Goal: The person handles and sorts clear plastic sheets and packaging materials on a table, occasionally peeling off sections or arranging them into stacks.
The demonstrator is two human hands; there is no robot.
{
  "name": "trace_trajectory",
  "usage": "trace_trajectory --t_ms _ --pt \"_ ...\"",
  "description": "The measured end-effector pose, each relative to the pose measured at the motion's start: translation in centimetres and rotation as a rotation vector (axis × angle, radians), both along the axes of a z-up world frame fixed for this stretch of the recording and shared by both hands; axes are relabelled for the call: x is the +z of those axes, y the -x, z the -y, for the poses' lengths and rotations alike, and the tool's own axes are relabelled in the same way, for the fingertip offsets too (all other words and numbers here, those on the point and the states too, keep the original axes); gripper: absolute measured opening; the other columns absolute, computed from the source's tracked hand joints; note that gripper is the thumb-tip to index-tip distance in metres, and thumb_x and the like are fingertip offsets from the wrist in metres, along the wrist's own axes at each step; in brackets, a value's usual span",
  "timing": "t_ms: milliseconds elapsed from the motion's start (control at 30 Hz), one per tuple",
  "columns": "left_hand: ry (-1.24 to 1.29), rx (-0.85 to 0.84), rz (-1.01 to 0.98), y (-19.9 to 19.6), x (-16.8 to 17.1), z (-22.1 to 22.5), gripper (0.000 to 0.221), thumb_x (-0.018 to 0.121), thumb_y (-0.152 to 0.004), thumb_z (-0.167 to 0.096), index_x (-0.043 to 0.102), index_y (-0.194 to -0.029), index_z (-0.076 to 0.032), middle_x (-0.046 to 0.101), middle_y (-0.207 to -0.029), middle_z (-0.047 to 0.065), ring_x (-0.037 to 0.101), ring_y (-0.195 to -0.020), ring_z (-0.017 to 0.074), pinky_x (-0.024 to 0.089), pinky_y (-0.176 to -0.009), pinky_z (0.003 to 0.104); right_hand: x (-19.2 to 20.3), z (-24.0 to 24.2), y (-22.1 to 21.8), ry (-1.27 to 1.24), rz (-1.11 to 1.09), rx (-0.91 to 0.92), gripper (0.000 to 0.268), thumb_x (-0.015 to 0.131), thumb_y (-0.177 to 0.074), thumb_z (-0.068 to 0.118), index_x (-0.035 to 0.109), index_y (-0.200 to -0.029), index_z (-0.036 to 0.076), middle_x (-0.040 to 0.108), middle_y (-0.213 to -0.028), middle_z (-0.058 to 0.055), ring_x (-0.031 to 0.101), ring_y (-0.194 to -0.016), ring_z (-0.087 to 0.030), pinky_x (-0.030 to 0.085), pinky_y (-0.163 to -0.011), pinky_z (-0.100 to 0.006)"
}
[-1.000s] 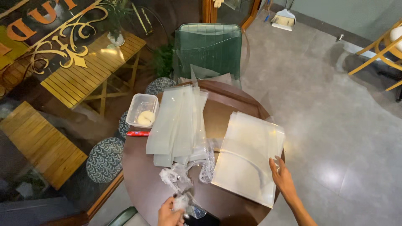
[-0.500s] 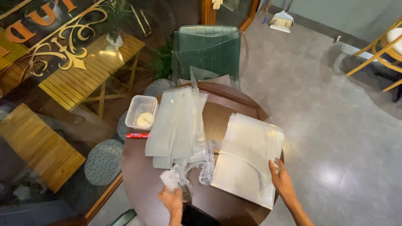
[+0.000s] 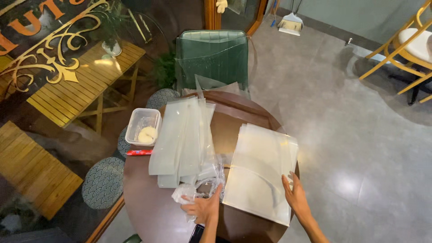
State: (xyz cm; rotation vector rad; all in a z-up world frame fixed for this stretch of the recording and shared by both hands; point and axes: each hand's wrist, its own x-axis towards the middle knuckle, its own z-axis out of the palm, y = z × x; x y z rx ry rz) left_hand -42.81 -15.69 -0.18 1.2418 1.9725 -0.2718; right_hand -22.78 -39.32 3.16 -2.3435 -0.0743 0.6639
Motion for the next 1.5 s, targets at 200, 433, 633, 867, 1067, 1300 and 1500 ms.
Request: trace_trajectory --t_ms 200,433,633,867,1067,1300,1500 --pt "-0.335 -0.082 -0.006 0.7 -8.5 0.2 0.108 0.098 -0.072 -0.055 0.043 -0.154 -0.009 0.047 -0.15 0.023 0.062 -0.122 0.0476 0.062 -0.094 0.062 -1.9 0.7 -0.7 -0.01 0.017 0.008 0.082 0.049 -0.109 0.061 0.044 -0.174 0.011 0.052 -0.175 -0.019 0.063 -0.151 -0.036 0.05 -0.123 -0.053" --pt "-0.171 -0.154 0.221 8.1 -4.1 -2.4 0.085 0.084 -0.1 -0.04 0.047 -0.174 -0.019 0.068 -0.155 0.011 0.077 -0.131 0.0341 0.072 -0.105 0.055 0.7 -0.4 0.0 -0.032 -0.028 -0.011 0.082 0.043 -0.109 0.062 0.045 -0.174 0.012 0.052 -0.177 -0.017 0.059 -0.157 -0.037 0.048 -0.126 -0.055" --pt "-0.063 -0.104 0.177 14.9 -3.0 -5.2 0.091 0.084 -0.08 -0.051 0.066 -0.164 -0.021 0.074 -0.16 0.013 0.067 -0.15 0.0362 0.049 -0.129 0.045 -0.1 -0.1 -0.3 0.024 -0.015 0.024 0.074 0.042 -0.113 0.058 0.052 -0.171 0.014 0.06 -0.171 -0.014 0.06 -0.154 -0.037 0.049 -0.122 -0.053" --pt "-0.161 0.305 0.404 24.2 -8.6 -8.4 0.062 0.088 -0.08 -0.016 0.087 -0.14 -0.003 0.09 -0.124 0.015 0.08 -0.116 0.0295 0.056 -0.107 0.039 -3.5 0.8 -1.3 0.01 0.073 0.072 0.07 0.044 -0.114 0.056 0.057 -0.166 0.01 0.063 -0.169 -0.016 0.058 -0.157 -0.041 0.047 -0.123 -0.053" --pt "-0.402 0.141 0.294 27.9 -1.2 -9.2 0.039 0.072 -0.09 -0.02 0.085 -0.124 -0.006 0.082 -0.094 0.022 0.076 -0.097 0.0379 0.054 -0.091 0.044 0.4 -0.2 0.0 0.033 0.039 0.032 0.077 0.049 -0.11 0.061 0.052 -0.169 0.012 0.064 -0.167 -0.018 0.059 -0.154 -0.042 0.048 -0.123 -0.054" --pt "-0.563 0.416 0.927 28.9 -14.2 -7.3 0.048 0.066 -0.087 0.014 0.085 -0.128 -0.003 0.078 -0.084 0.022 0.069 -0.057 0.0285 0.053 -0.052 0.032 2.1 -0.1 0.9 0.051 0.071 -0.013 0.092 0.06 -0.1 0.065 0.047 -0.172 0.009 0.061 -0.167 -0.019 0.061 -0.152 -0.037 0.048 -0.125 -0.054" --pt "-0.437 0.513 0.47 18.3 -1.9 -3.0 0.036 0.061 -0.095 -0.017 0.089 -0.113 -0.003 0.084 -0.093 0.021 0.077 -0.086 0.0364 0.059 -0.075 0.042 2.9 0.6 0.2 0.033 0.011 -0.111 0.094 0.063 -0.097 0.066 0.053 -0.17 0.008 0.058 -0.171 -0.022 0.058 -0.156 -0.039 0.046 -0.126 -0.053"
